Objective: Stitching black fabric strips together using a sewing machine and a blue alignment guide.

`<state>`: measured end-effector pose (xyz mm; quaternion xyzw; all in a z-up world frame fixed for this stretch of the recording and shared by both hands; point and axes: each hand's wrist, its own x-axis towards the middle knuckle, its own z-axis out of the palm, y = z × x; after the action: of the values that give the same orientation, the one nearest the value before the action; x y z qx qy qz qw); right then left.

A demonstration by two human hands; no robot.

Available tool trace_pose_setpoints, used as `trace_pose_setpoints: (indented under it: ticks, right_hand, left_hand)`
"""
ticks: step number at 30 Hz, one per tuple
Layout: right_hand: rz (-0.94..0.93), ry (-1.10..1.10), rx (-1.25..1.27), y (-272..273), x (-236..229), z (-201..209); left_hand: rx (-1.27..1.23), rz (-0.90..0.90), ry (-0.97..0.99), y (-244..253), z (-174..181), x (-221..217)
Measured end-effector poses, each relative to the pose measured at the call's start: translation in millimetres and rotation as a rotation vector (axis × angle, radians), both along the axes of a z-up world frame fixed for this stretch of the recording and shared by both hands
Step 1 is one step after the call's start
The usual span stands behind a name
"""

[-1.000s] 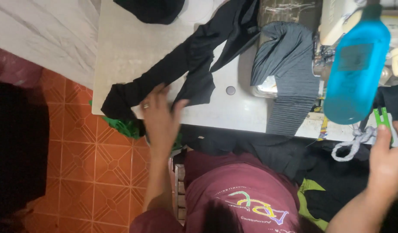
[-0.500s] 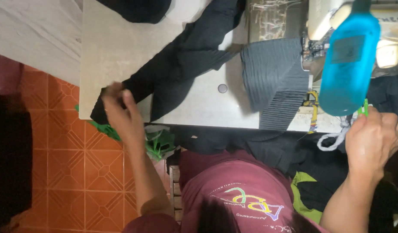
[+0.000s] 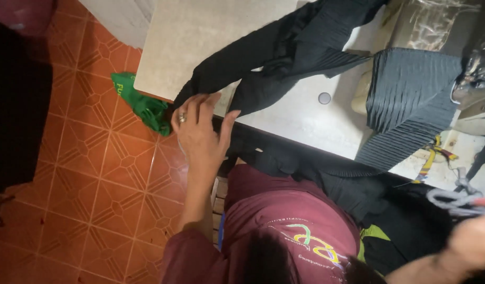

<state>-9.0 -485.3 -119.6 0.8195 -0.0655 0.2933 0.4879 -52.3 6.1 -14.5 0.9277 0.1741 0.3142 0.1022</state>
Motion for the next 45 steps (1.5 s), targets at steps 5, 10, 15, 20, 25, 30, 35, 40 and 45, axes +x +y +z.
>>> trace_pose_setpoints:
  ticks: [5,10,15,20,25,30,35,40,45]
  right_hand:
    - [1.178,0.449,1.379,182.7,12.3,81.5]
    - [0.926,0.841,1.43,251.8,6.4,98.5]
    - [0.987,0.825,1.585,260.1,9.2,88.6]
    - [0.951,0.824,1.66,261.3,7.5,88.0]
    - [0.95,0.781,1.726,256.8,8.3,90.2]
    - [1.026,0.76,1.802,242.5,9.1,86.4]
    - [1.146,0.694,1.636,256.4,12.6,104.5]
    - [1.289,0.575,1.35,256.0,22.2,103.6]
    - [1.394,0.507,1.202,261.9,25.6,101.3]
  left_hand:
    - [-0.032,-0.021,0.148,-3.5,-13.4,15.9]
    - [0.03,-0.029,0.09,-8.5,-34.0,61.2]
    - [0.108,-0.276,-0.071,-12.5,-60.6,82.9]
    - [-0.108,-0.524,0.059,-23.2,-43.3,62.1]
    - [-0.684,-0.902,0.126,-25.8,-15.0,55.1]
    - [-1.209,-0.949,0.074,-22.2,-2.8,55.0]
    - [-1.431,-0.955,0.053,-24.5,6.8,48.4]
    - [-1.174,-1.053,0.225,-24.1,33.1,40.3]
    - [-1.489,-1.289,0.242,-25.9,13.1,45.4]
